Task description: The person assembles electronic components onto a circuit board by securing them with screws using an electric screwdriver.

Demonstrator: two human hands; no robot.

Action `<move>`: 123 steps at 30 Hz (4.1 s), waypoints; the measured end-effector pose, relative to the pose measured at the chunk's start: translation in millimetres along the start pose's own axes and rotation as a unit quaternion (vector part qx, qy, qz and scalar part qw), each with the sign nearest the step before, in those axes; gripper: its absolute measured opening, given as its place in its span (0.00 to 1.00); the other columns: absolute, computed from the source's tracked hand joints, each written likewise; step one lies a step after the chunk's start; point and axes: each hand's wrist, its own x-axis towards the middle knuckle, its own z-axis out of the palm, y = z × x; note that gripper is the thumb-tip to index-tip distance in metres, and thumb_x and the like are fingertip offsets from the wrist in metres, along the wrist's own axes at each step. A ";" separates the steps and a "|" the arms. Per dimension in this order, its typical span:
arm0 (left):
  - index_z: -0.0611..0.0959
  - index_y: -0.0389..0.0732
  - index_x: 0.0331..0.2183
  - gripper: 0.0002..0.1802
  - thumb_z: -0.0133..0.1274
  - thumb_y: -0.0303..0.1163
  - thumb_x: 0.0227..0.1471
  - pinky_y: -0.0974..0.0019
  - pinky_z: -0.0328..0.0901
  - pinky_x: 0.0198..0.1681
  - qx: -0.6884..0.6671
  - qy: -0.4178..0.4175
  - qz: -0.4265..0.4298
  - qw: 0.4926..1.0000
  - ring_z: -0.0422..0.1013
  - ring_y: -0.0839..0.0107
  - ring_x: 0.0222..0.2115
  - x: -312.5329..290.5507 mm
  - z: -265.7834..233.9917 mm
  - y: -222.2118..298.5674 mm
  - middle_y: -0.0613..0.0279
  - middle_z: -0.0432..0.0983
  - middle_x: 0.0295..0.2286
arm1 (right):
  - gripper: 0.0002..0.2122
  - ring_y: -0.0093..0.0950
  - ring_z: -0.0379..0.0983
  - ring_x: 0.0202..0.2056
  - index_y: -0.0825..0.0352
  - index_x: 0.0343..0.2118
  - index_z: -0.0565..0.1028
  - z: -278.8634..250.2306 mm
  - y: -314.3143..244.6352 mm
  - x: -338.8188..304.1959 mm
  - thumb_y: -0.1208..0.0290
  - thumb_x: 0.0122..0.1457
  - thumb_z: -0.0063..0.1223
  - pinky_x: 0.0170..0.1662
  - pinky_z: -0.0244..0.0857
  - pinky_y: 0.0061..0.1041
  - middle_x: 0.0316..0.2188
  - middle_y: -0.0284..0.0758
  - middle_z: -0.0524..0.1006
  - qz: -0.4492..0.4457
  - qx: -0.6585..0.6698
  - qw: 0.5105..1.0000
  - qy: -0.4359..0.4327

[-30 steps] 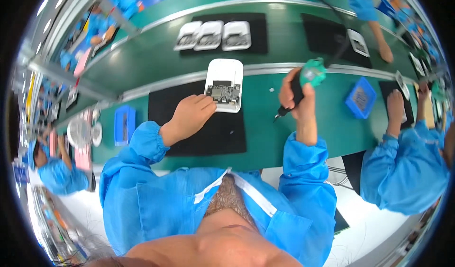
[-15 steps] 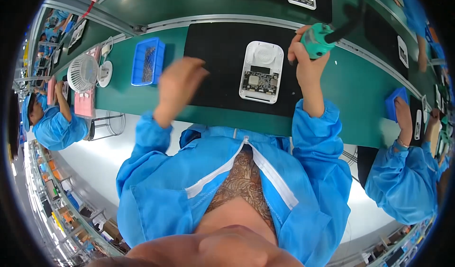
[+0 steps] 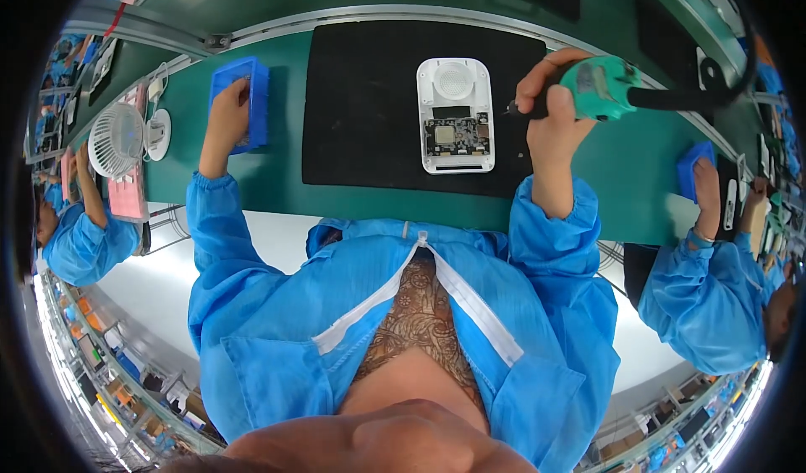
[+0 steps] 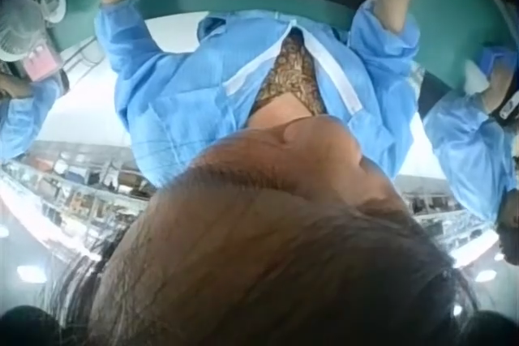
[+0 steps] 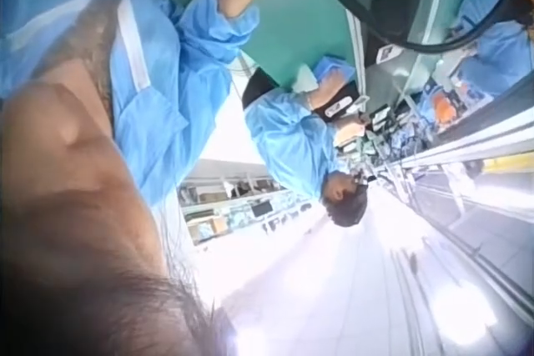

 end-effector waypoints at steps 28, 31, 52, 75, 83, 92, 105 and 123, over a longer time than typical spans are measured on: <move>0.78 0.38 0.28 0.06 0.60 0.26 0.45 0.65 0.67 0.25 -0.190 -0.017 0.318 0.929 0.72 0.61 0.23 -62.3 112.3 231.7 0.59 0.72 0.25 | 0.39 0.21 0.62 0.15 0.65 0.42 0.63 9.7 -37.7 -13.7 0.31 0.40 0.57 0.20 0.60 0.19 0.19 0.32 0.67 -0.084 0.193 0.971 -0.112; 0.78 0.38 0.27 0.07 0.60 0.26 0.44 0.66 0.67 0.24 -0.181 0.003 0.322 0.929 0.72 0.63 0.22 -61.8 113.8 231.4 0.60 0.72 0.24 | 0.40 0.21 0.62 0.15 0.65 0.42 0.63 9.0 -36.6 -13.2 0.31 0.39 0.58 0.20 0.61 0.19 0.19 0.32 0.67 -0.086 0.209 0.967 -0.118; 0.80 0.46 0.39 0.11 0.57 0.33 0.51 0.64 0.68 0.25 0.053 0.243 0.189 0.950 0.74 0.60 0.26 -21.8 32.6 170.9 0.59 0.77 0.28 | 0.32 0.21 0.60 0.16 0.64 0.41 0.64 18.0 -12.0 -10.8 0.37 0.48 0.55 0.20 0.57 0.21 0.20 0.33 0.66 -0.044 0.034 0.997 -0.047; 0.77 0.34 0.34 0.07 0.51 0.28 0.53 0.63 0.67 0.30 -0.011 0.090 -0.025 0.996 0.74 0.58 0.26 -10.9 2.3 2.3 0.50 0.77 0.25 | 0.29 0.20 0.60 0.14 0.65 0.39 0.65 21.5 1.7 -8.7 0.42 0.48 0.59 0.19 0.58 0.20 0.19 0.33 0.67 -0.006 0.038 0.997 -0.073; 0.76 0.36 0.31 0.06 0.54 0.28 0.53 0.68 0.66 0.29 0.037 0.150 -0.067 0.986 0.73 0.70 0.25 -17.5 -6.9 27.1 0.57 0.76 0.24 | 0.28 0.19 0.60 0.13 0.65 0.37 0.64 20.8 5.4 -8.9 0.43 0.48 0.59 0.19 0.58 0.20 0.18 0.33 0.66 0.005 0.038 0.995 -0.092; 0.80 0.38 0.38 0.13 0.52 0.16 0.48 0.68 0.69 0.32 -0.078 0.092 0.198 0.973 0.74 0.67 0.29 -51.6 25.6 169.5 0.58 0.75 0.29 | 0.34 0.20 0.60 0.14 0.66 0.40 0.65 13.5 -9.1 -10.4 0.35 0.47 0.55 0.18 0.57 0.20 0.18 0.33 0.66 -0.024 0.049 0.996 -0.069; 0.79 0.37 0.32 0.06 0.56 0.23 0.47 0.64 0.69 0.30 -0.235 -0.090 0.264 0.931 0.74 0.58 0.28 -70.5 114.7 231.3 0.56 0.75 0.27 | 0.38 0.20 0.67 0.17 0.67 0.43 0.63 -4.7 -40.3 -24.5 0.38 0.40 0.62 0.23 0.63 0.21 0.23 0.33 0.71 -0.072 0.199 0.962 -0.175; 0.79 0.38 0.29 0.07 0.59 0.23 0.43 0.65 0.69 0.28 -0.225 -0.071 0.262 0.936 0.73 0.59 0.26 -72.7 114.5 234.4 0.57 0.74 0.26 | 0.36 0.21 0.68 0.19 0.68 0.43 0.63 0.7 -45.0 -29.1 0.41 0.42 0.63 0.25 0.63 0.21 0.24 0.35 0.70 -0.069 0.209 0.959 -0.178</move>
